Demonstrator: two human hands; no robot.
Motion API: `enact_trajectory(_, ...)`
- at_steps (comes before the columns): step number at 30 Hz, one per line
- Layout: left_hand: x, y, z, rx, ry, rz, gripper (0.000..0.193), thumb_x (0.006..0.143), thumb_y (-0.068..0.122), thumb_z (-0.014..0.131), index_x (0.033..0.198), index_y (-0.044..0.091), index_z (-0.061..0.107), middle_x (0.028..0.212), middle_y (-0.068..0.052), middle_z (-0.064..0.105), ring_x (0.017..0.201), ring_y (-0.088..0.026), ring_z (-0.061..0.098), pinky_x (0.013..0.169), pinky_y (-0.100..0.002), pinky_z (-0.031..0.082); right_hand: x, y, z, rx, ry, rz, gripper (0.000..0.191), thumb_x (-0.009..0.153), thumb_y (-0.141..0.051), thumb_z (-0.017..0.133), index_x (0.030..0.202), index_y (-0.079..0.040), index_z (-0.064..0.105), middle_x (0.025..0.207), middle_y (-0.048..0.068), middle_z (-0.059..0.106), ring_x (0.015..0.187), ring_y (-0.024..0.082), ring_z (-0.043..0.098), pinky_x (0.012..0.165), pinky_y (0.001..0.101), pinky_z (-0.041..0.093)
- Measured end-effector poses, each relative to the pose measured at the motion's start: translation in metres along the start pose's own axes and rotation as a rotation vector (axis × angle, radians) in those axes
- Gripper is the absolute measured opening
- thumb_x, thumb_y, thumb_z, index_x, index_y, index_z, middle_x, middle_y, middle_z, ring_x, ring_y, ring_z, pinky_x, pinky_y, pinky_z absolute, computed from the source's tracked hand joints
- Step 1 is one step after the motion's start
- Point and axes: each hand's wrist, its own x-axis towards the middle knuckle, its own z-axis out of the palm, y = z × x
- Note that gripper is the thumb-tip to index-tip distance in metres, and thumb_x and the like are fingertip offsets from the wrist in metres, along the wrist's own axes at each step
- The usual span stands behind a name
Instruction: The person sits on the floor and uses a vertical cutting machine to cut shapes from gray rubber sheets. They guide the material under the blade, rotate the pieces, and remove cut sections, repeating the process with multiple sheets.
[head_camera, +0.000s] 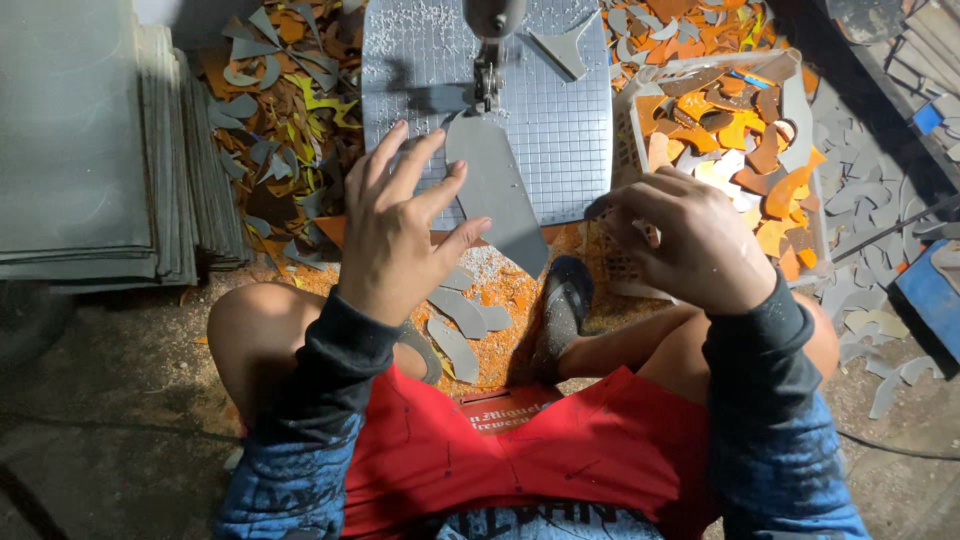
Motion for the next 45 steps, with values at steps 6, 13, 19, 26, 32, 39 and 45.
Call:
enact_trajectory(6,-0.006,0.008,-0.001,0.077,0.026,-0.011,0.05,0.085,0.036,0.085,0.116,0.0,0.074,0.143,-0.019,0.06,0.142,-0.039,0.042,0.115,-0.056,0.031,0.009,-0.027,-0.001,0.036,0.027,-0.002,0.025,0.09,-0.02,0.077,0.112,-0.009,0.073,0.097,0.01,0.065,0.092,0.03,0.062,0.082,0.0407,0.051)
enact_trajectory(13,-0.006,0.021,0.007,0.096,0.061,-0.028,0.054,0.087,0.034,0.083,0.125,-0.003,0.07,0.138,-0.022,0.06,0.13,-0.035,0.052,0.116,-0.057,0.032,0.023,-0.053,0.024,-0.11,0.106,-0.167,0.068,0.082,-0.038,0.082,0.135,0.0,0.062,0.128,0.019,0.057,0.112,0.039,0.051,0.097,0.0498,0.045)
enact_trajectory(19,-0.006,0.014,0.003,-0.006,0.038,-0.051,0.047,0.086,0.024,0.086,0.126,0.002,0.072,0.131,-0.013,0.06,0.128,-0.033,0.053,0.116,-0.052,0.035,0.026,-0.033,0.022,-0.077,0.136,-0.124,0.047,0.087,-0.009,0.075,0.133,-0.005,0.067,0.129,0.013,0.06,0.119,0.037,0.052,0.104,0.0456,0.045)
enact_trajectory(26,0.005,-0.004,0.011,-0.053,0.108,-0.021,0.05,0.083,0.02,0.085,0.127,0.002,0.071,0.139,-0.012,0.061,0.131,-0.032,0.053,0.114,-0.048,0.036,0.027,-0.021,0.024,-0.053,0.128,-0.107,0.053,0.083,-0.002,0.073,0.135,-0.007,0.067,0.129,0.011,0.06,0.116,0.036,0.053,0.102,0.0447,0.047)
enact_trajectory(32,0.009,-0.005,0.016,-0.053,0.153,-0.025,0.044,0.088,0.022,0.084,0.126,0.002,0.072,0.138,-0.011,0.062,0.13,-0.031,0.055,0.115,-0.047,0.037,0.031,-0.02,0.027,-0.058,0.147,-0.087,0.056,0.085,-0.009,0.075,0.14,-0.004,0.063,0.126,0.015,0.056,0.108,0.036,0.051,0.096,0.0452,0.046)
enact_trajectory(39,0.012,-0.005,0.017,-0.055,0.161,-0.023,0.041,0.089,0.022,0.084,0.124,0.002,0.073,0.136,-0.011,0.063,0.13,-0.03,0.055,0.115,-0.047,0.037,0.04,-0.012,0.035,-0.087,0.202,-0.083,0.056,0.088,-0.028,0.084,0.137,-0.005,0.066,0.119,0.014,0.056,0.1,0.033,0.05,0.091,0.0451,0.045)
enact_trajectory(45,0.013,-0.008,0.02,-0.049,0.161,-0.02,0.041,0.09,0.022,0.083,0.125,0.003,0.073,0.137,-0.011,0.063,0.13,-0.03,0.055,0.115,-0.046,0.037,0.04,-0.009,0.037,-0.112,0.189,-0.08,0.054,0.091,-0.03,0.082,0.137,-0.005,0.068,0.12,0.014,0.056,0.1,0.032,0.05,0.091,0.044,0.045)
